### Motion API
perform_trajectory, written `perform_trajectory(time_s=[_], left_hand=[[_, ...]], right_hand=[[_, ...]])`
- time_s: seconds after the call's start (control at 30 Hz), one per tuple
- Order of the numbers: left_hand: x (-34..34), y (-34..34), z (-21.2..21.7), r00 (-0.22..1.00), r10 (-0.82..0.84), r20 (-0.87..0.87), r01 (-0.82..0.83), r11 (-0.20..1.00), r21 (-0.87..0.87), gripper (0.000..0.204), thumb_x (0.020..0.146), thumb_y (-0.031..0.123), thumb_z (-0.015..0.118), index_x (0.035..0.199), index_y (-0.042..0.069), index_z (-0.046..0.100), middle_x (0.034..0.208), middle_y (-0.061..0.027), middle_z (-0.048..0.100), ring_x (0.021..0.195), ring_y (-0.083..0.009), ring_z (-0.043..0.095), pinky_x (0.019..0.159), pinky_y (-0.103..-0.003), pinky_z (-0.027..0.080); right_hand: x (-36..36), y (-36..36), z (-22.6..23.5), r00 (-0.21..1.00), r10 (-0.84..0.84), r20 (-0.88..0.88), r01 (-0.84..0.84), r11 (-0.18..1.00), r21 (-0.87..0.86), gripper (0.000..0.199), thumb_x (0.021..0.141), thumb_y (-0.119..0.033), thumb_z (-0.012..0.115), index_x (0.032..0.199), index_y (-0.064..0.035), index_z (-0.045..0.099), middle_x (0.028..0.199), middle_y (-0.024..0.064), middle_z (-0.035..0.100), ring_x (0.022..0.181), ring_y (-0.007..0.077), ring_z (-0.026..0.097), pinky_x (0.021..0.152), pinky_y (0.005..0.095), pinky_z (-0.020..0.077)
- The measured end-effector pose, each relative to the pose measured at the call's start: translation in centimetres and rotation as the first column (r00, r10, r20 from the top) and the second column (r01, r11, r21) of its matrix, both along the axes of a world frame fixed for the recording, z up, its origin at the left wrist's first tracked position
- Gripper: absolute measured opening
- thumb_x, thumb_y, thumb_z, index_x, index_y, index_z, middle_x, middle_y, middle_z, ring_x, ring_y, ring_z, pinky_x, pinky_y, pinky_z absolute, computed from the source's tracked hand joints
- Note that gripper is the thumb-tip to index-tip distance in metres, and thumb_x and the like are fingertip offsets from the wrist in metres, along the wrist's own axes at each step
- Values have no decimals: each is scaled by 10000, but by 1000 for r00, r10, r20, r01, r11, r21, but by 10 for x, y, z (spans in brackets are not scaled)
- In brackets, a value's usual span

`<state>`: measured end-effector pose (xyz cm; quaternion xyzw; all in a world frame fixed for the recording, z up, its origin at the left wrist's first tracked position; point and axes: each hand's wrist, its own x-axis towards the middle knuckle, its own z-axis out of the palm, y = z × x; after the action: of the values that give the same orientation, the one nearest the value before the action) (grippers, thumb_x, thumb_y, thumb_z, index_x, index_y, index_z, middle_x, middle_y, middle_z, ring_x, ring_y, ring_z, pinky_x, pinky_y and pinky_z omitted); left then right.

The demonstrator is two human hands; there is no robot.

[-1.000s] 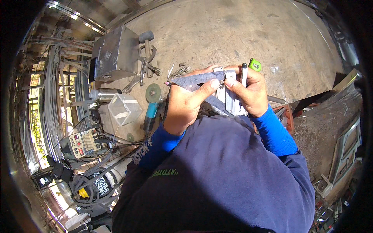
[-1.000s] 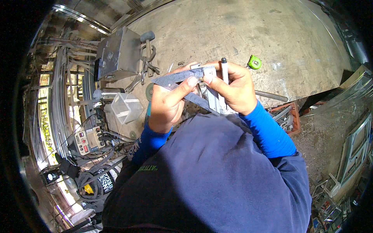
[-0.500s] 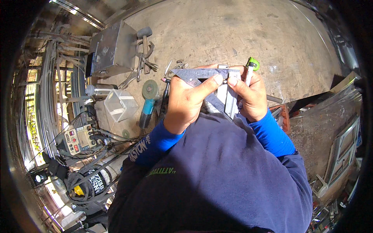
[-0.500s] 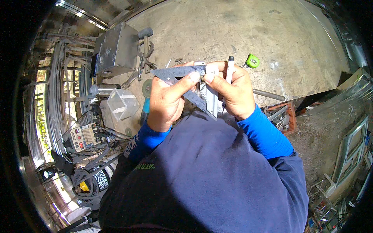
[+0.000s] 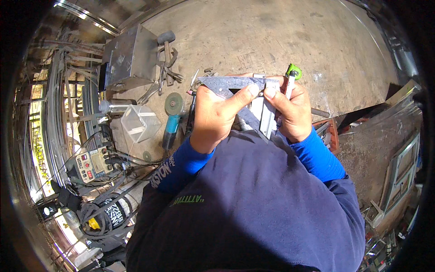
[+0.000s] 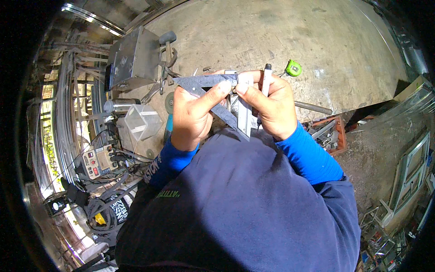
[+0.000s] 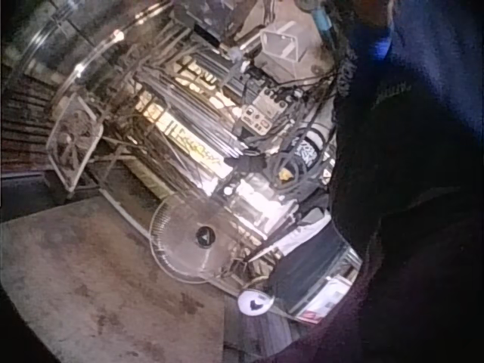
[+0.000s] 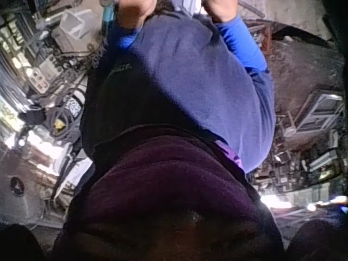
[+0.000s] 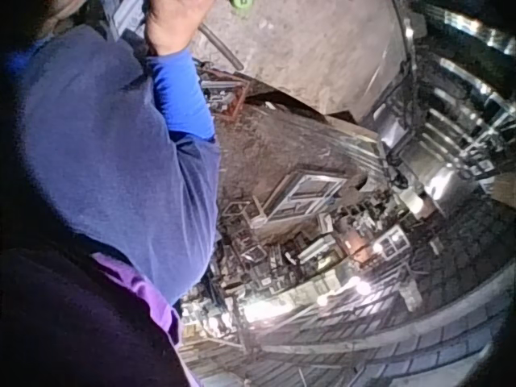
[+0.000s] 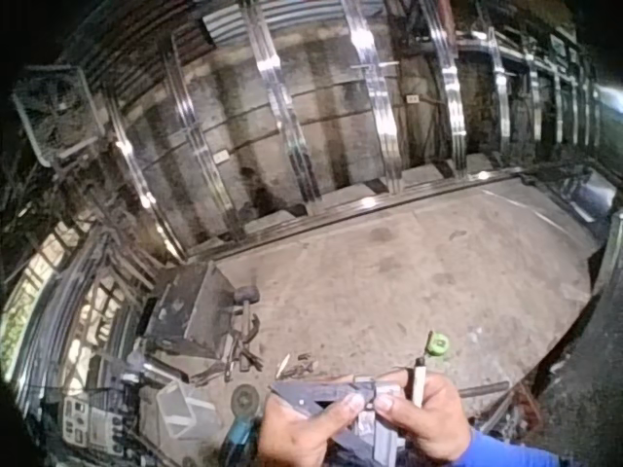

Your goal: The person uses a tape measure and a marker to measure and mark a metal angle bracket on a workbench. They repeatedly measure different sections and draw lines along the edges of the bracket.

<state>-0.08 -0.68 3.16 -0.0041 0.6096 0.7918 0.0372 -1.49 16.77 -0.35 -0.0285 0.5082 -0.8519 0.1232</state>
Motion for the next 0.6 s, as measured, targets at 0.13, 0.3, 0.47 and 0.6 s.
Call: perform_trajectory(time_s=[0.13, 0.3, 0.47, 0.6], left_hand=[[-2, 0, 0, 1000, 2, 3, -2, 1000, 18, 229, 942, 28, 694, 1150, -65, 702, 999, -83, 733, 877, -119, 659, 780, -264, 504], [-4, 0, -1, 1000, -12, -4, 13, 1000, 27, 223, 940, 27, 693, 1145, -62, 699, 997, -82, 731, 875, -117, 656, 783, -263, 500], [-8, -1, -5, 1000, -9, 10, 7, 991, 135, 216, 937, 23, 696, 1136, -62, 697, 984, -70, 724, 848, -107, 640, 771, -257, 490], [-12, -4, -3, 1000, 22, -10, -21, 998, 65, 210, 928, 9, 704, 1124, -68, 695, 979, -76, 728, 847, -118, 652, 773, -262, 508]], right_hand=[[-1, 1, -3, 1000, 14, 5, -14, 1000, 6, 195, 934, -129, 746, 1082, -6, 714, 812, -46, 655, 670, 18, 514, 587, 194, 379], [-1, 0, -1, 1000, -1, 0, 1, 1000, 4, 184, 932, -128, 748, 1068, -8, 716, 807, -48, 650, 661, 16, 505, 578, 194, 370], [-5, -1, -1, 1000, 21, 8, -21, 997, 78, 233, 950, -194, 744, 1082, -2, 720, 782, -41, 640, 627, 25, 501, 555, 201, 369], [-18, 11, -5, 998, -66, -5, 66, 993, 96, 499, 1084, -439, 501, 1177, 17, 681, 646, -30, 505, 550, 70, 444, 515, 230, 353]])
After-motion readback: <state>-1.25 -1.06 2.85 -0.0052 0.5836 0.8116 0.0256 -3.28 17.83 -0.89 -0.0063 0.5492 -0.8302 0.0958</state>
